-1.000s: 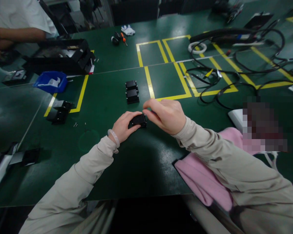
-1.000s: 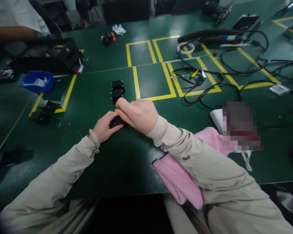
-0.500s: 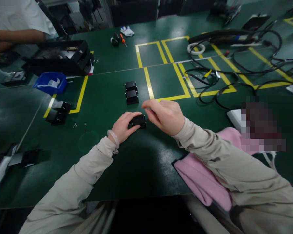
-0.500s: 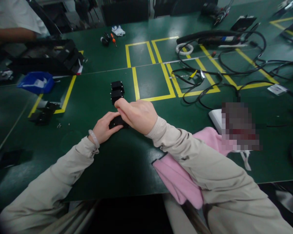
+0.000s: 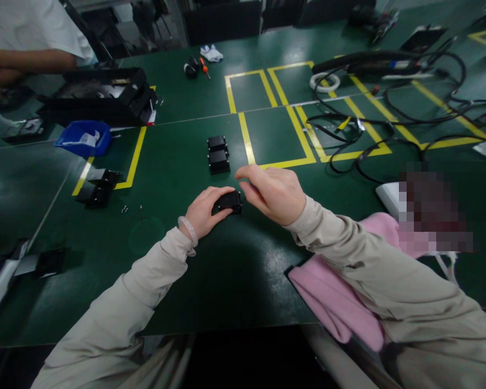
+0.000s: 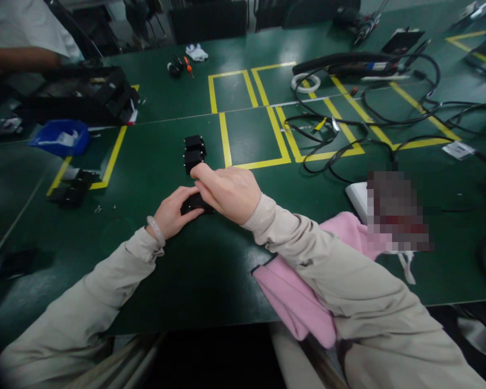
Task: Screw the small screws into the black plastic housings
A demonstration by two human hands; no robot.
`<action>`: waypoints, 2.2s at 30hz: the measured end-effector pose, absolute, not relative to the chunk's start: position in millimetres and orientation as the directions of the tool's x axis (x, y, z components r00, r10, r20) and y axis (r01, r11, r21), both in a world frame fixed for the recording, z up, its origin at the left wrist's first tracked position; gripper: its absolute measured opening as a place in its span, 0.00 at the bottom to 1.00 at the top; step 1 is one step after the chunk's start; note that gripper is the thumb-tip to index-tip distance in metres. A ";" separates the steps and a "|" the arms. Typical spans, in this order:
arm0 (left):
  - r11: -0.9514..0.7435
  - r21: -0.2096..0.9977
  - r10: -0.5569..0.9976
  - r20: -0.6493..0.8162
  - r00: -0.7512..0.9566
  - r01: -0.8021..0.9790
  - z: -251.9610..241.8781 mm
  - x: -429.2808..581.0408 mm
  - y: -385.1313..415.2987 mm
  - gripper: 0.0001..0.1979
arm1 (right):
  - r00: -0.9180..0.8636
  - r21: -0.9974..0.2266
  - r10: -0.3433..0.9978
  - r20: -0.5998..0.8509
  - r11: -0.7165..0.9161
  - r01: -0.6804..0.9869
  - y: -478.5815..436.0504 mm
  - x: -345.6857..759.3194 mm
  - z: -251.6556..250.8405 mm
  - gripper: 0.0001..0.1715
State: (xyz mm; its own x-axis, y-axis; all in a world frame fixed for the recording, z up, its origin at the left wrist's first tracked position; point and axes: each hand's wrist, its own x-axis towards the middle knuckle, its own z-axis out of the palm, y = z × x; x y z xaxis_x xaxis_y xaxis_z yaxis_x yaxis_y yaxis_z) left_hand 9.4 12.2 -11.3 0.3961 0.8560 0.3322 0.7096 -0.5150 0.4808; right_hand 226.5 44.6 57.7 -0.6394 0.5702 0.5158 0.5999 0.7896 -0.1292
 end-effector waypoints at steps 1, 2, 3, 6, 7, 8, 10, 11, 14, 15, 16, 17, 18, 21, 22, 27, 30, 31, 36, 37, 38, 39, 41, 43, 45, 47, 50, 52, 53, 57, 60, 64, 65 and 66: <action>-0.515 0.478 0.856 0.337 0.393 0.711 -11.5 9.6 12.1 0.20 | -0.649 -0.126 0.568 0.507 0.793 0.596 44.8 226.7 57.6 0.22; -0.514 0.477 0.856 0.339 0.390 0.713 -11.5 9.7 12.0 0.20 | -0.656 -0.121 0.565 0.501 0.796 0.594 45.0 226.9 57.6 0.22; -0.512 0.478 0.857 0.338 0.388 0.714 -11.4 9.9 11.9 0.20 | -0.659 -0.115 0.562 0.499 0.797 0.593 45.1 226.9 57.6 0.22; -0.509 0.491 0.860 0.328 0.391 0.707 -10.3 10.3 11.6 0.20 | -0.638 -0.115 0.557 0.531 0.794 0.597 45.1 226.6 57.5 0.21; -0.507 0.495 0.861 0.324 0.392 0.705 -9.9 10.3 11.5 0.20 | -0.627 -0.120 0.558 0.544 0.791 0.599 45.1 226.6 57.4 0.20; -0.505 0.498 0.863 0.320 0.391 0.705 -9.7 10.3 11.5 0.20 | -0.621 -0.126 0.558 0.550 0.791 0.599 45.1 226.7 57.3 0.20; -0.495 0.498 0.868 0.313 0.385 0.712 -9.7 10.1 11.6 0.21 | -0.626 -0.131 0.558 0.545 0.794 0.594 45.4 227.2 57.1 0.21; -0.492 0.497 0.870 0.312 0.382 0.715 -9.8 10.0 11.7 0.21 | -0.635 -0.129 0.558 0.534 0.796 0.591 45.5 227.5 57.1 0.21; -0.492 0.496 0.870 0.312 0.381 0.716 -10.3 9.6 12.0 0.21 | -0.653 -0.113 0.561 0.509 0.796 0.595 45.1 227.9 57.2 0.23; -0.494 0.498 0.869 0.311 0.385 0.713 -10.2 9.6 12.0 0.21 | -0.649 -0.113 0.563 0.511 0.793 0.599 44.6 227.7 57.2 0.23; -0.498 0.500 0.867 0.312 0.389 0.709 -10.0 9.5 12.0 0.21 | -0.641 -0.118 0.566 0.519 0.790 0.602 44.2 227.4 57.3 0.22; -0.501 0.503 0.865 0.313 0.393 0.704 -9.7 9.6 12.0 0.21 | -0.628 -0.127 0.568 0.532 0.787 0.603 43.7 227.1 57.3 0.21; -0.503 0.504 0.864 0.312 0.395 0.702 -9.5 9.6 12.0 0.21 | -0.615 -0.138 0.570 0.545 0.785 0.604 43.4 226.8 57.3 0.21; -0.496 0.496 0.868 0.305 0.392 0.713 -9.3 9.9 12.1 0.21 | -0.614 -0.154 0.568 0.547 0.790 0.593 43.6 226.9 56.6 0.21; -0.491 0.492 0.871 0.302 0.388 0.719 -9.4 10.1 12.2 0.21 | -0.624 -0.151 0.566 0.539 0.793 0.590 43.9 227.2 56.3 0.22; -0.478 0.497 0.878 0.292 0.379 0.724 -9.3 10.6 12.0 0.21 | -0.631 -0.134 0.562 0.535 0.794 0.593 43.5 226.9 56.2 0.22; -0.481 0.503 0.876 0.295 0.381 0.718 -9.3 10.5 11.5 0.21 | -0.610 -0.154 0.567 0.553 0.790 0.594 42.9 226.9 56.5 0.21; -0.482 0.501 0.876 0.298 0.379 0.719 -9.5 10.4 11.4 0.21 | -0.614 -0.157 0.565 0.551 0.793 0.589 43.0 227.1 56.4 0.21; -0.485 0.488 0.873 0.314 0.372 0.726 -10.8 10.3 11.3 0.21 | -0.647 -0.121 0.541 0.537 0.809 0.576 43.8 227.9 55.8 0.23; -0.489 0.490 0.871 0.317 0.376 0.722 -10.7 10.3 11.4 0.21 | -0.643 -0.121 0.541 0.542 0.807 0.578 43.6 227.4 55.8 0.23; -0.495 0.493 0.868 0.320 0.380 0.716 -10.5 10.3 11.5 0.20 | -0.636 -0.125 0.543 0.549 0.805 0.579 43.4 226.9 55.7 0.22; -0.501 0.496 0.865 0.323 0.385 0.710 -10.3 10.3 11.6 0.20 | -0.628 -0.133 0.545 0.556 0.804 0.580 43.2 226.4 55.6 0.21; -0.502 0.500 0.864 0.319 0.389 0.706 -9.9 10.3 11.6 0.20 | -0.614 -0.146 0.545 0.572 0.803 0.577 43.0 225.9 55.2 0.21; -0.494 0.496 0.869 0.309 0.386 0.714 -10.0 10.3 11.6 0.20 | -0.617 -0.145 0.540 0.572 0.808 0.572 43.2 226.3 54.9 0.22; -0.488 0.489 0.872 0.306 0.381 0.723 -10.3 10.3 11.5 0.21 | -0.634 -0.136 0.539 0.554 0.810 0.570 43.6 227.2 55.0 0.23; -0.486 0.487 0.873 0.310 0.376 0.725 -10.5 10.3 11.4 0.20 | -0.643 -0.126 0.547 0.536 0.805 0.580 43.8 227.8 55.3 0.24; -0.487 0.495 0.872 0.310 0.378 0.719 -10.4 10.3 11.4 0.20 | -0.638 -0.131 0.551 0.538 0.803 0.582 43.6 227.5 55.8 0.23; -0.498 0.500 0.867 0.314 0.388 0.708 -10.3 10.2 11.7 0.20 | -0.630 -0.147 0.546 0.552 0.807 0.571 43.7 227.1 55.7 0.22; -0.505 0.500 0.863 0.320 0.391 0.704 -10.4 10.1 11.8 0.20 | -0.630 -0.153 0.544 0.554 0.810 0.566 43.8 227.1 55.6 0.22; -0.508 0.482 0.860 0.333 0.387 0.714 -11.1 10.0 12.2 0.20 | -0.655 -0.136 0.542 0.527 0.814 0.564 44.2 227.4 55.6 0.24; -0.500 0.483 0.865 0.320 0.387 0.719 -11.0 9.9 12.2 0.20 | -0.652 -0.125 0.543 0.529 0.810 0.573 43.6 227.0 56.5 0.23; -0.518 0.493 0.855 0.337 0.396 0.699 -11.0 9.6 12.2 0.20 | -0.638 -0.164 0.546 0.543 0.814 0.558 43.2 226.7 57.1 0.22; -0.523 0.491 0.851 0.345 0.396 0.697 -11.2 9.6 12.2 0.20 | -0.641 -0.167 0.547 0.538 0.815 0.556 43.4 227.0 57.0 0.22; -0.525 0.487 0.849 0.350 0.395 0.698 -11.4 9.6 12.2 0.20 | -0.647 -0.164 0.548 0.531 0.815 0.556 43.6 227.3 56.8 0.22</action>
State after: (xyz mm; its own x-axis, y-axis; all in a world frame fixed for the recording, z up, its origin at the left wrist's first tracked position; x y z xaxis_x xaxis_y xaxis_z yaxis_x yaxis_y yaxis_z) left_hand 9.6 12.2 -11.4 0.3947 0.8493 0.3505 0.6976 -0.5253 0.4874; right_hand 227.3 43.6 56.8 -0.6465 0.5478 0.5310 0.5558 0.8150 -0.1640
